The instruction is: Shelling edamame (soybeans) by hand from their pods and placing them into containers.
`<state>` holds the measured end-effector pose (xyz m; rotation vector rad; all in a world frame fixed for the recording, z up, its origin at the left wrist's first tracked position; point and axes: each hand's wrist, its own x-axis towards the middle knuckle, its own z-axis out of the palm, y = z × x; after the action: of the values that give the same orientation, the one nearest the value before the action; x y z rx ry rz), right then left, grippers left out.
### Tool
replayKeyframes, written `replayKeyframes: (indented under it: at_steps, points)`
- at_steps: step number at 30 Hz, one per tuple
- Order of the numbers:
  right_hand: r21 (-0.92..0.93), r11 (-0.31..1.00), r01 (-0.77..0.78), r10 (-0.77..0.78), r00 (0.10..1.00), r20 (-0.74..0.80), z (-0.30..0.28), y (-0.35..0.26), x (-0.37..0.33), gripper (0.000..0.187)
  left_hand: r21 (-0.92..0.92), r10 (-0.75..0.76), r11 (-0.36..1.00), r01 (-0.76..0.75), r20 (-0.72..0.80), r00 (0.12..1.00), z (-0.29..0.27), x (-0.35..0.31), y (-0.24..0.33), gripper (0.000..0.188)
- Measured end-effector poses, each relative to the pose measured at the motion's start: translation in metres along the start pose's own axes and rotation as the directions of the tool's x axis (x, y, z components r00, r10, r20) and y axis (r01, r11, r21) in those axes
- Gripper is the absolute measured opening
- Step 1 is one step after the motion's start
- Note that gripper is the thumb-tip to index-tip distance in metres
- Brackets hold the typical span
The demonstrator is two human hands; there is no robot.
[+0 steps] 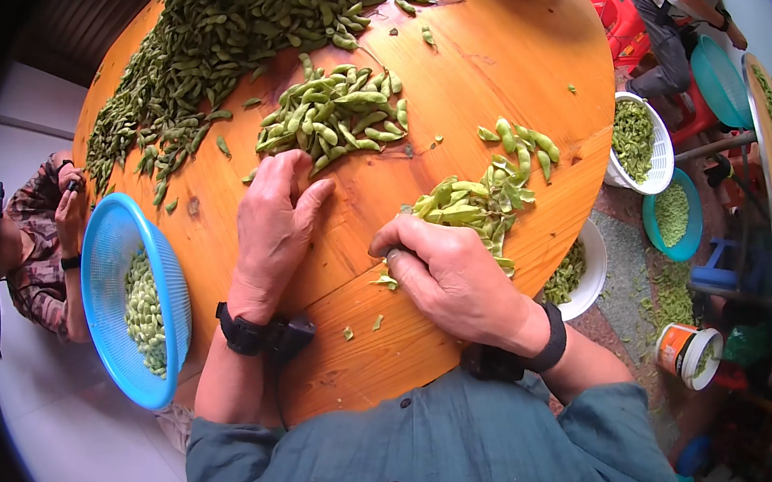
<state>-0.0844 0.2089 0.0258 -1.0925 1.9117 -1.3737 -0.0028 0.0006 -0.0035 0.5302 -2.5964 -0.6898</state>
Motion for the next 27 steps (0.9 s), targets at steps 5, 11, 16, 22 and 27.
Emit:
replayKeyframes:
  at_steps: [5,11,16,22,27]
  points:
    - [0.035,0.999,-0.028,0.027,0.999,0.035,0.011,-0.001,0.002,0.012,0.025,0.026,0.999,-0.026,0.006,1.000,0.005,0.005,0.002,0.021]
    - [0.078,0.995,-0.069,0.073,0.996,-0.054,0.006,0.001,0.005,0.013,-0.491,-0.247,0.777,0.395,0.339,0.908,-0.008,-0.015,-0.002,0.016]
    - [0.174,0.974,-0.147,0.154,0.988,-0.029,0.014,0.000,0.011,0.017,-0.762,-0.292,0.062,0.645,0.604,0.741,-0.024,-0.046,0.018,0.015]
    - [0.275,0.927,-0.257,0.243,0.966,0.083,0.018,-0.005,0.015,0.018,-0.797,-0.296,0.057,0.601,0.561,0.773,-0.024,-0.064,0.028,0.015]
    - [0.327,0.891,-0.314,0.290,0.949,0.122,0.019,-0.004,0.015,0.016,-0.827,-0.319,0.188,0.530,0.459,0.829,-0.018,-0.067,0.035,0.013]
